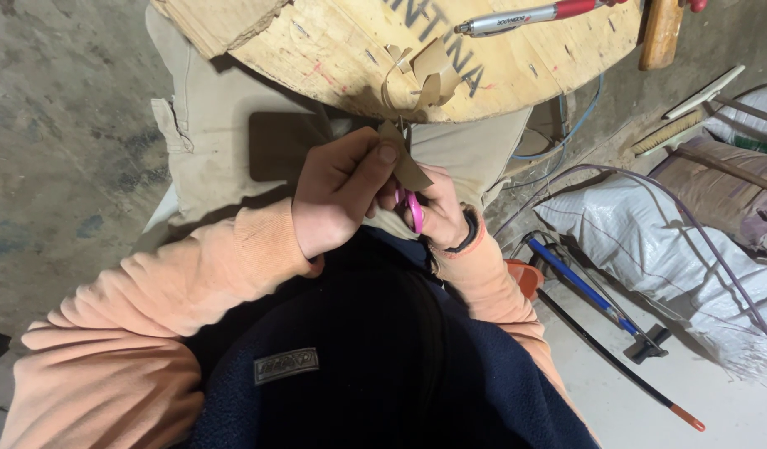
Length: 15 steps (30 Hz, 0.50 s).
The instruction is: Cutting a piece of cardboard into a specific shape using scissors.
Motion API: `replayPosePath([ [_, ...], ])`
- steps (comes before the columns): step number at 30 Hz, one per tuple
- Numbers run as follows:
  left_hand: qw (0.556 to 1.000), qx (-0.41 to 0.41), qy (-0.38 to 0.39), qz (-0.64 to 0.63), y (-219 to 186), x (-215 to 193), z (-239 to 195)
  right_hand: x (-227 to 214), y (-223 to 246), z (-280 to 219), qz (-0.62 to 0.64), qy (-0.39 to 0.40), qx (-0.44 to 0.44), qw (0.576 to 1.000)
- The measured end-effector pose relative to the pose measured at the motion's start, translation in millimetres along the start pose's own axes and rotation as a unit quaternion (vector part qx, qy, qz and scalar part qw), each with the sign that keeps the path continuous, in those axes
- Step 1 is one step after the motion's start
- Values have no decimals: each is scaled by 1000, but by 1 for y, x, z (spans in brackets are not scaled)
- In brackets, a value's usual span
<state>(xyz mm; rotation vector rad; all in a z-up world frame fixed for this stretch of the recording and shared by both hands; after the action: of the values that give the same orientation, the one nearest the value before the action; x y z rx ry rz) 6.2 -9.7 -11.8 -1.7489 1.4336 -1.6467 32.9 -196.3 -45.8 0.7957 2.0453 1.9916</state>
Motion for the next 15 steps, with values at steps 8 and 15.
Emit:
replayPosePath([
  [8,1000,16,-13,-10,-13,0,0,2,12,10,-86,-24,-9,996],
  [15,998,49,-27,-3,-46,-8,6,10,35,41,-79,-55,-24,995],
])
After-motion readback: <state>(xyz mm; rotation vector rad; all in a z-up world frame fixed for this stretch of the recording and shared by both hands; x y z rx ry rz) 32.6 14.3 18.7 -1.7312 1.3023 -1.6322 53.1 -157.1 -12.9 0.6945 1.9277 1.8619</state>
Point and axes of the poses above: each hand's wrist, its own z-axis towards the middle knuckle, its own x-axis out of the palm, y = z × x, the point moved 2 cm from there along z, towards the middle knuckle, and after that the axes turned 13 degrees about y, right-handed, at the moved point
